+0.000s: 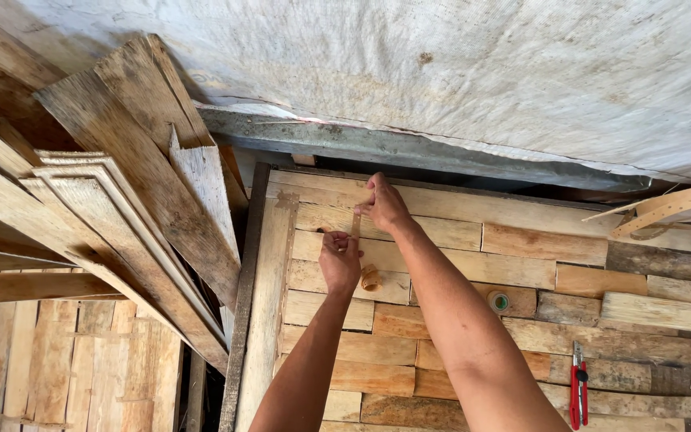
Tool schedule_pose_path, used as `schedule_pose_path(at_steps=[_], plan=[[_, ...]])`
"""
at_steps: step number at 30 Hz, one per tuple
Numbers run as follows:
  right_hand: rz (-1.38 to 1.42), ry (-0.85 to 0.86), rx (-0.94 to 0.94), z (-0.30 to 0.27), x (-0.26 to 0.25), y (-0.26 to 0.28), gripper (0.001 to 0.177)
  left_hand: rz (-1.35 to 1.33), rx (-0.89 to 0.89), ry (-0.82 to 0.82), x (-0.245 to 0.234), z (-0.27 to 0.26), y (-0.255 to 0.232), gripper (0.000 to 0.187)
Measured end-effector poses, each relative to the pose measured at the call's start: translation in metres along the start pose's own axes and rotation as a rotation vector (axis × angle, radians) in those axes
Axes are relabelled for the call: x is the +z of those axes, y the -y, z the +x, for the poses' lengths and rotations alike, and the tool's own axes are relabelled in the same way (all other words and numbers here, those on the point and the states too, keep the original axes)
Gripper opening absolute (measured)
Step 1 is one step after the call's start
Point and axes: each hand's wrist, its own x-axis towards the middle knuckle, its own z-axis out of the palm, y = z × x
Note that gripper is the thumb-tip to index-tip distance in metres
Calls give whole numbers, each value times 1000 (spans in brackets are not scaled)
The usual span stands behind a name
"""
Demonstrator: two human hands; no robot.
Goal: Applying filler material into the gaps between wooden planks on a tabletop surface using a small applicator stick.
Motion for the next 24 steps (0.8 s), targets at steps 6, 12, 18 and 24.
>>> schedule_pose_path(at_steps=[6, 12, 18, 24], plan=[[-8, 0, 90, -7, -11, 26, 63, 87, 59, 0, 1, 0, 2, 18], [-15, 6, 193, -2, -11, 36, 60, 298, 167, 51, 8, 3, 6, 6], [-59, -22, 215, -3, -11, 42, 64, 328, 312, 44, 16, -7, -14, 9], [-82, -67, 221, 4, -4, 36, 70, 373, 363, 25, 15, -6, -10, 11]])
